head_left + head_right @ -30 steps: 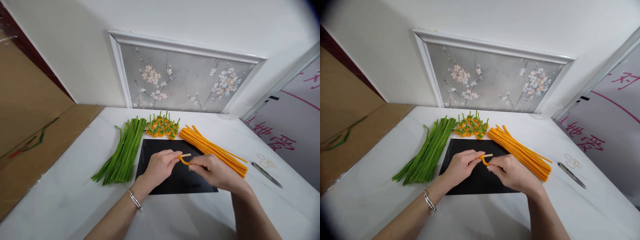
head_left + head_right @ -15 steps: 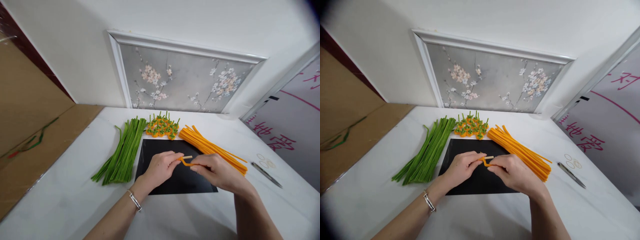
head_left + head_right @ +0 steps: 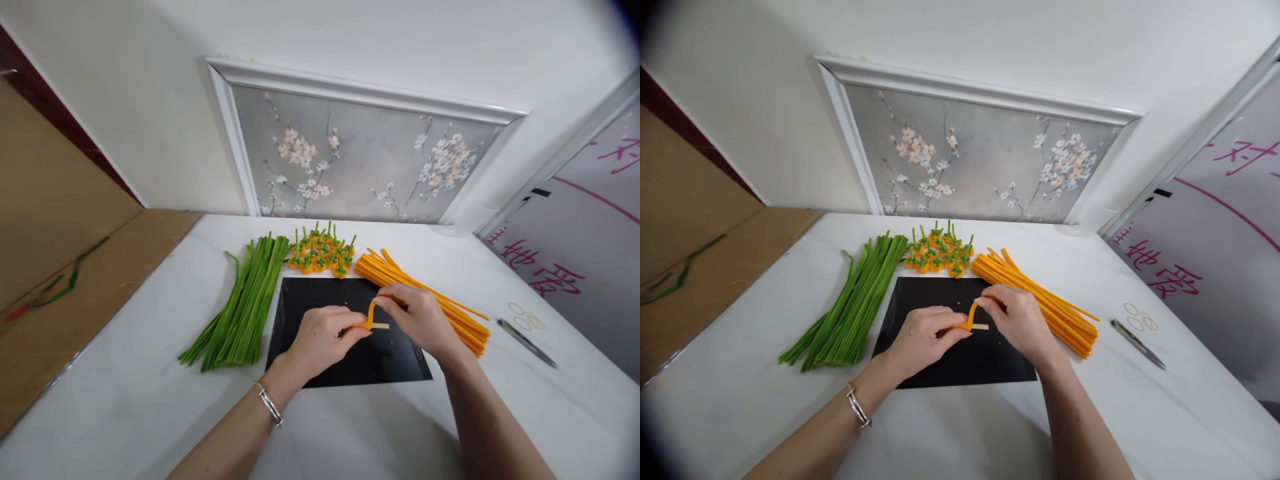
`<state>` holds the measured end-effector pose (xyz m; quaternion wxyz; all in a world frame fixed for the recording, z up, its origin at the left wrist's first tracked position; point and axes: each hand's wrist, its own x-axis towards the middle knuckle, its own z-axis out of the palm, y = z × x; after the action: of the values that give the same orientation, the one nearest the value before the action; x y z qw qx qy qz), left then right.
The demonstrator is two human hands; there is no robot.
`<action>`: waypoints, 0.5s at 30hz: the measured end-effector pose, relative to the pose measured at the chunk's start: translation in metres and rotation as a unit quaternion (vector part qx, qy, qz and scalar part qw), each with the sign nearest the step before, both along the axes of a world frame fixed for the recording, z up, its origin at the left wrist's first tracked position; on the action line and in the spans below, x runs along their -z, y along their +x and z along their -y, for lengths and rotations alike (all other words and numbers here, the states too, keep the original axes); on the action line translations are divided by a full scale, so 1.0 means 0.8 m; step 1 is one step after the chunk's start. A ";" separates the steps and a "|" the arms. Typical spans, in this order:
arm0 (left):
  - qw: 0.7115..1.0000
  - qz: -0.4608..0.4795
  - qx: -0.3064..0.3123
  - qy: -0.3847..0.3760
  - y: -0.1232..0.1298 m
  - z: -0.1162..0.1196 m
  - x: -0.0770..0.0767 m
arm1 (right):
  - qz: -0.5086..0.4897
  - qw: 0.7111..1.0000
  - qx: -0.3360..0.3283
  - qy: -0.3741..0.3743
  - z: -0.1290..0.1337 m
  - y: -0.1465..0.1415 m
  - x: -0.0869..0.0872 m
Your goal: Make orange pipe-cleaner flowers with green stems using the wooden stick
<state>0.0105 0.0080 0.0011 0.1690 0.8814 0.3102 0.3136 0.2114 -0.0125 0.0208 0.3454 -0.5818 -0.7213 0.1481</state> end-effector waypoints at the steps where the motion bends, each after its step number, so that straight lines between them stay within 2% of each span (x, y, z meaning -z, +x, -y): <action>1: 1.000 0.005 0.000 0.001 0.000 0.001 -0.001 | 0.005 1.000 0.002 -0.009 -0.001 0.000 0.002; 9: 0.997 0.067 -0.023 0.016 0.000 0.001 0.003 | 0.072 0.989 -0.067 -0.113 -0.001 0.002 0.010; 15: 0.996 0.080 -0.036 0.012 -0.004 -0.004 0.011 | 0.135 0.973 -0.127 -0.141 0.011 -0.001 0.005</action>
<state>0.0074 0.0114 -0.0076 0.1713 0.8438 0.3238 0.3922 0.2102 -0.0215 0.0167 0.1380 -0.5430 -0.8011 0.2106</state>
